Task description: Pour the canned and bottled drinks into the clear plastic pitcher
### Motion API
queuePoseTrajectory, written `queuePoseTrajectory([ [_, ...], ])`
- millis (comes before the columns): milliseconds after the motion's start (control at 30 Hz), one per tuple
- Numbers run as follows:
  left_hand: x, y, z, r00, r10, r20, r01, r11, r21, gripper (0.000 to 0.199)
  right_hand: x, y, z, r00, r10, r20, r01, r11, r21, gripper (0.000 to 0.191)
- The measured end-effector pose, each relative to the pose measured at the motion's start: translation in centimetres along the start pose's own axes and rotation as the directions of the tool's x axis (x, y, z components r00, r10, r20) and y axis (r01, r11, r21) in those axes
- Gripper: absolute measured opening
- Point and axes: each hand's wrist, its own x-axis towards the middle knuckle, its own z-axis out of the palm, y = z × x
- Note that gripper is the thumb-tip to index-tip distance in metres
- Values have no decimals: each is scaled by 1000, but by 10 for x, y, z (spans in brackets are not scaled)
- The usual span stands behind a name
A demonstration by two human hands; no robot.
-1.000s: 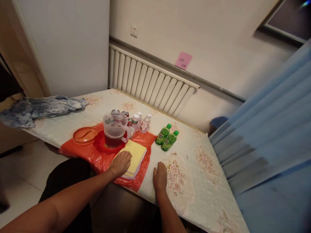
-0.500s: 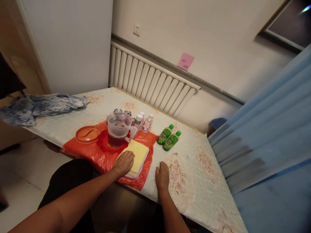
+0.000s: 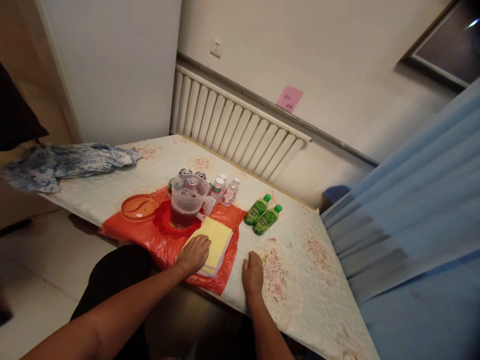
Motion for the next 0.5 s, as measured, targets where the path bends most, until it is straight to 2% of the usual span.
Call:
queuePoseTrajectory([
  [267,-4,0,4,999,-14,-30,13,1000,-14,31,-1,2,0,1000,-5,8,5,1000,3,40],
  [400,-8,0,9,997,-44,-65,47,998,36,41,-1,3,1,1000,-7,1,7,1000,14,39],
  [500,-8,0,11,998,-40,-44,43,997,67,42,-1,2,1,1000,-4,2,4,1000,9,39],
])
